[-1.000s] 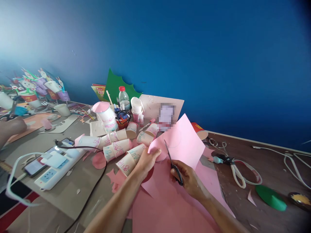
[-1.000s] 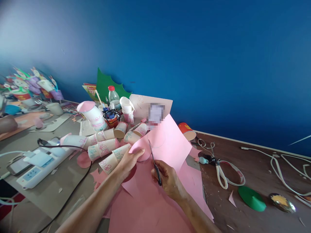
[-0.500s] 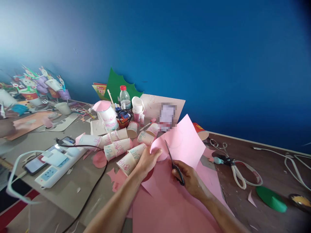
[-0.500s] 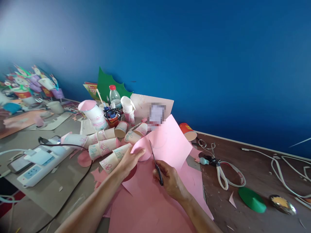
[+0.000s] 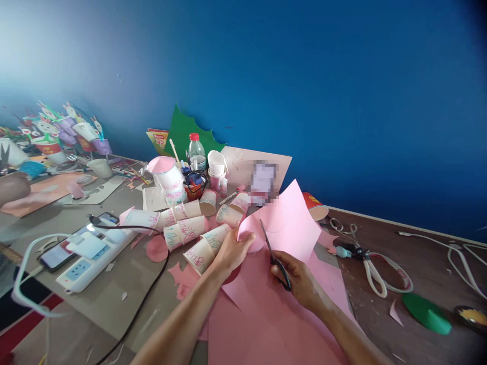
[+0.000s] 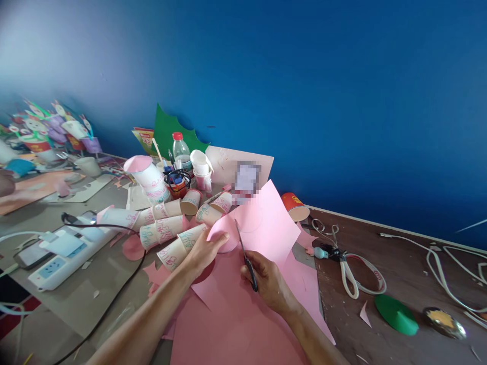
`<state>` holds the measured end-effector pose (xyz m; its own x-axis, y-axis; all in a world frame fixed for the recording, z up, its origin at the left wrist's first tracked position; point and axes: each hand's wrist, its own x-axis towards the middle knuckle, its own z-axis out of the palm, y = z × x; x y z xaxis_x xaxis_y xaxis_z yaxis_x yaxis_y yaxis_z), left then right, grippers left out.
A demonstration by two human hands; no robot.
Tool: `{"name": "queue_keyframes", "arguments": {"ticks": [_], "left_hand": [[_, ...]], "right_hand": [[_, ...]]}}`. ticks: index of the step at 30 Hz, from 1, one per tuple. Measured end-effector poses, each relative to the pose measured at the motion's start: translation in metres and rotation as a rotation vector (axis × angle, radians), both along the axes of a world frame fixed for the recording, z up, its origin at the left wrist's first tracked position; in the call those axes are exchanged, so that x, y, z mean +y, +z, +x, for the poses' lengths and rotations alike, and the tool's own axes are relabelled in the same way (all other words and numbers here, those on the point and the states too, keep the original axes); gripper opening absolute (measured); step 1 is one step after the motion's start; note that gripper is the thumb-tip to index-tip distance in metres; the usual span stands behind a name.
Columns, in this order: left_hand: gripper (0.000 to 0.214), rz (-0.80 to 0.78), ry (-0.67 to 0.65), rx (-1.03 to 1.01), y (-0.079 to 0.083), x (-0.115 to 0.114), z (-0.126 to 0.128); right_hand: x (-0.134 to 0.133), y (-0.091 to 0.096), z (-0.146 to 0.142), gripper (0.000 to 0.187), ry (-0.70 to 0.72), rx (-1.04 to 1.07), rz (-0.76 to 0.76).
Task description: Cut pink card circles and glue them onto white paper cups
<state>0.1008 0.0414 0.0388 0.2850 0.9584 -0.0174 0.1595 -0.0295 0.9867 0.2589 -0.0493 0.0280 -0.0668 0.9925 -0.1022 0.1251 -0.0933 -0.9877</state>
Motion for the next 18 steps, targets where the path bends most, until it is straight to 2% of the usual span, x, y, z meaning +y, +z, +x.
{"name": "queue_keyframes", "arguments": {"ticks": [9, 18], "left_hand": [[0.023, -0.015, -0.016, 0.018, 0.0078, -0.0051, 0.0029], [0.028, 0.081, -0.038, 0.09, 0.007, -0.0077, 0.0011]], "right_hand": [[0.0033, 0.0068, -0.0019, 0.036, -0.017, 0.003, 0.017], [0.0011, 0.0079, 0.0046, 0.026, -0.007, -0.083, 0.046]]}}
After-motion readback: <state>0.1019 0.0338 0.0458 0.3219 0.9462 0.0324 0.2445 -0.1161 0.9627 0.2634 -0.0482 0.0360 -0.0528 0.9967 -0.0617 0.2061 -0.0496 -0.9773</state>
